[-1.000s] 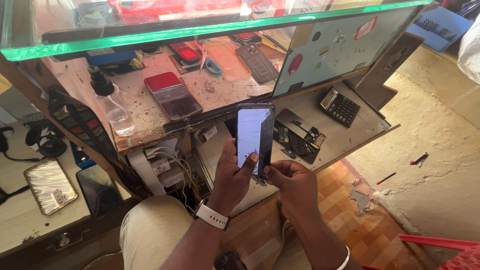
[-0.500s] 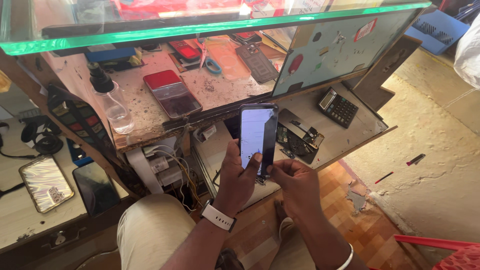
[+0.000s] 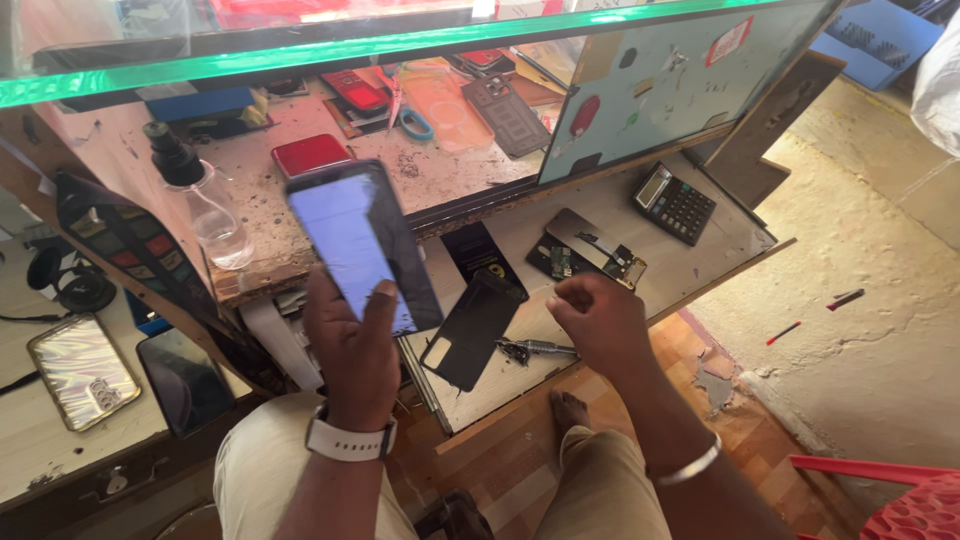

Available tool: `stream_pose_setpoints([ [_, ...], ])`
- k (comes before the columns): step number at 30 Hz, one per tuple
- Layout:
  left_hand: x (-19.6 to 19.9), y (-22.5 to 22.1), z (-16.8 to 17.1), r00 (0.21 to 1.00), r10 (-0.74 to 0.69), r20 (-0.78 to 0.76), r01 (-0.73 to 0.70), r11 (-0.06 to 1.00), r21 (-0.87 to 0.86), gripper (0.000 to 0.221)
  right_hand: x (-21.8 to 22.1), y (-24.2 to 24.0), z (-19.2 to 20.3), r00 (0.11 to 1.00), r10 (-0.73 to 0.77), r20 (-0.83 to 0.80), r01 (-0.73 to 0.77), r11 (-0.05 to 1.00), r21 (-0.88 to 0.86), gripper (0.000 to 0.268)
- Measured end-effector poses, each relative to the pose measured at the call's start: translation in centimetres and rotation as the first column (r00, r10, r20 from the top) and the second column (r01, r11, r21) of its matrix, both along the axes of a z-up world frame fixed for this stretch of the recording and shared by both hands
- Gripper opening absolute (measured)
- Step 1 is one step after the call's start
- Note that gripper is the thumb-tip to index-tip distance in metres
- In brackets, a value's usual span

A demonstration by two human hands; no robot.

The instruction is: The person holds a smartphone and uses a thin metal tool to pry open the device's casing. They remove the back cover to expose the internal components, including the battery and circuit board. The person then uses a screwdriver to manipulate screws inside the phone and later holds a screen protector package next to the device.

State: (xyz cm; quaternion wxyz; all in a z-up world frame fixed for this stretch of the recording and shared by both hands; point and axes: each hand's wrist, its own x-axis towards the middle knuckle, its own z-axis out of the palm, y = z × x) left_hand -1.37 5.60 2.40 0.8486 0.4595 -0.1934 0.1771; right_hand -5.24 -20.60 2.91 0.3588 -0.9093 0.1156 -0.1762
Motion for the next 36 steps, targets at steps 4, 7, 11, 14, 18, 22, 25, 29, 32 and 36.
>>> stream_pose_setpoints([
  [4, -0.1, -1.0, -0.3, 0.999, -0.013, -0.037, 0.017, 0.995, 0.095, 0.017, 4.6, 1.5, 0.4, 0.978, -0.014, -0.208, -0.037, 0.97, -0.241, 0.057],
  [7, -0.2, -1.6, 0.0, 0.998, 0.012, -0.057, -0.004, 0.99, 0.14, 0.017, 7.9, 3.9, 1.5, 0.93, -0.082, -0.358, -0.037, 0.949, -0.314, 0.073],
  [11, 0.0, -1.8, -0.1, 0.999, -0.026, -0.039, 0.032, 0.988, 0.149, 0.015, 10.3, 5.7, 1.9, 0.915, -0.112, -0.387, -0.02, 0.947, -0.322, 0.072],
  [14, 0.0, -1.9, -0.9, 0.996, -0.04, -0.076, 0.052, 0.985, 0.164, 0.017, 11.9, 6.0, 1.3, 0.867, -0.106, -0.487, 0.01, 0.98, -0.197, 0.065],
  [18, 0.4, -2.0, -0.9, 0.989, -0.089, -0.114, 0.106, 0.982, 0.156, 0.019, 13.1, 5.5, -0.3, 0.878, -0.166, -0.449, 0.064, 0.97, -0.233, 0.05],
  [22, 0.2, -2.0, -0.3, 0.969, -0.125, -0.212, 0.154, 0.98, 0.125, 0.02, 15.3, 4.7, -2.3, 0.853, -0.172, -0.492, -0.021, 0.932, -0.362, 0.037],
  [25, 0.2, -1.6, -0.1, 0.97, -0.122, -0.21, 0.156, 0.976, 0.15, 0.017, 15.9, 4.8, -2.8, 0.843, -0.186, -0.505, -0.058, 0.901, -0.429, 0.038],
  [29, 0.1, -2.1, -0.5, 0.964, -0.125, -0.233, 0.171, 0.967, 0.191, 0.018, 15.5, 5.4, -2.3, 0.853, -0.176, -0.492, -0.008, 0.937, -0.349, 0.039],
  [32, -0.2, -3.2, -1.3, 0.947, -0.11, -0.303, 0.178, 0.963, 0.204, 0.02, 15.5, 5.4, -1.9, 0.853, -0.17, -0.493, 0.007, 0.949, -0.316, 0.036],
  [36, -0.4, -4.2, -2.1, 0.947, -0.136, -0.292, 0.177, 0.977, 0.119, 0.022, 16.5, 5.1, -1.8, 0.859, -0.144, -0.492, 0.009, 0.964, -0.266, 0.032],
])
